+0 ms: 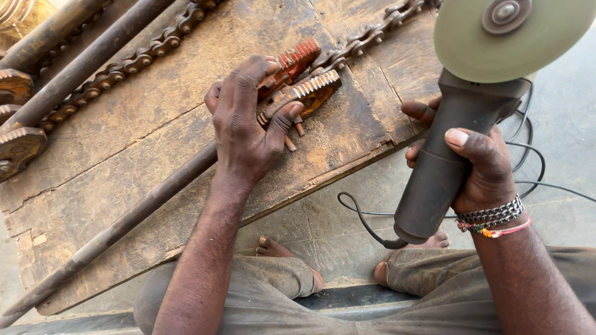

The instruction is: The person uses an angle grinder to smooth and clean a rusty gear assembly attached to a metal rod. They hold the part steady with one hand while operating the grinder with the other, then inspect the cleaned surface.

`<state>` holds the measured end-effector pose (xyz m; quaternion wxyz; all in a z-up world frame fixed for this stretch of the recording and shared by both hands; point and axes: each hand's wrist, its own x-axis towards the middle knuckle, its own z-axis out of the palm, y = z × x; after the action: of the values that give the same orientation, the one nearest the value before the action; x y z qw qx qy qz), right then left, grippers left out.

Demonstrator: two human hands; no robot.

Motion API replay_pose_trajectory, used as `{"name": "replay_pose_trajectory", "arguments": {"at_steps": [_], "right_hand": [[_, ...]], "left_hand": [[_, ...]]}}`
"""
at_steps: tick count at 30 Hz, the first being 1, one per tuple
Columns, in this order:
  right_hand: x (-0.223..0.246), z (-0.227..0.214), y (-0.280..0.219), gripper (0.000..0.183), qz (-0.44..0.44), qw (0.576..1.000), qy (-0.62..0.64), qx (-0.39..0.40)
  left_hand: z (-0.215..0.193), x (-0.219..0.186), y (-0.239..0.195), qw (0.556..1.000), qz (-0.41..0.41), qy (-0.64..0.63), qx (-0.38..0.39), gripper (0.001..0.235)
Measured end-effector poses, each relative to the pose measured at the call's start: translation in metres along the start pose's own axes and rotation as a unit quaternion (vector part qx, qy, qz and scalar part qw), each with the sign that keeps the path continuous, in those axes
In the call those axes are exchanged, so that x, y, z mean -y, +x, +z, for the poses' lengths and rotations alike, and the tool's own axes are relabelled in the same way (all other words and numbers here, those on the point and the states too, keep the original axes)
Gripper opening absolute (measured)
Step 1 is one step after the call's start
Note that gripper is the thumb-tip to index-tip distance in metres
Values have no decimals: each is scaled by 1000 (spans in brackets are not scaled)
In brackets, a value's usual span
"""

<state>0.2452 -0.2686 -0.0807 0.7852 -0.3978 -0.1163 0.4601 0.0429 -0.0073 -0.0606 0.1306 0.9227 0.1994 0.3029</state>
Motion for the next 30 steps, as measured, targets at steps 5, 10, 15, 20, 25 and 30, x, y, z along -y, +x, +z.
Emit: {"name": "replay_pose_trajectory", "arguments": {"at_steps": [5,10,15,20,25,30], "right_hand": [[-2,1,1,64,-11,1000,9,7],[-3,-2,1,62,-11,1000,9,14],[-1,3,0,65,-14,1000,3,-1],[2,7,1,64,-19,1000,-8,0],[-1,1,-1,60,-22,1000,-18,4],[1,6,0,61,-26,999,-22,5]], "left_hand": [[3,0,7,1000,18,17,3,67],[-1,-6,5,999,6,15,35,67],[-5,-11,6,999,-7,-8,48,63],[-5,-16,6,992,28,100,69,51],[-7,-17,1,987,27,121,98,44],[-9,-24,5,989,11,110,93,40]]}}
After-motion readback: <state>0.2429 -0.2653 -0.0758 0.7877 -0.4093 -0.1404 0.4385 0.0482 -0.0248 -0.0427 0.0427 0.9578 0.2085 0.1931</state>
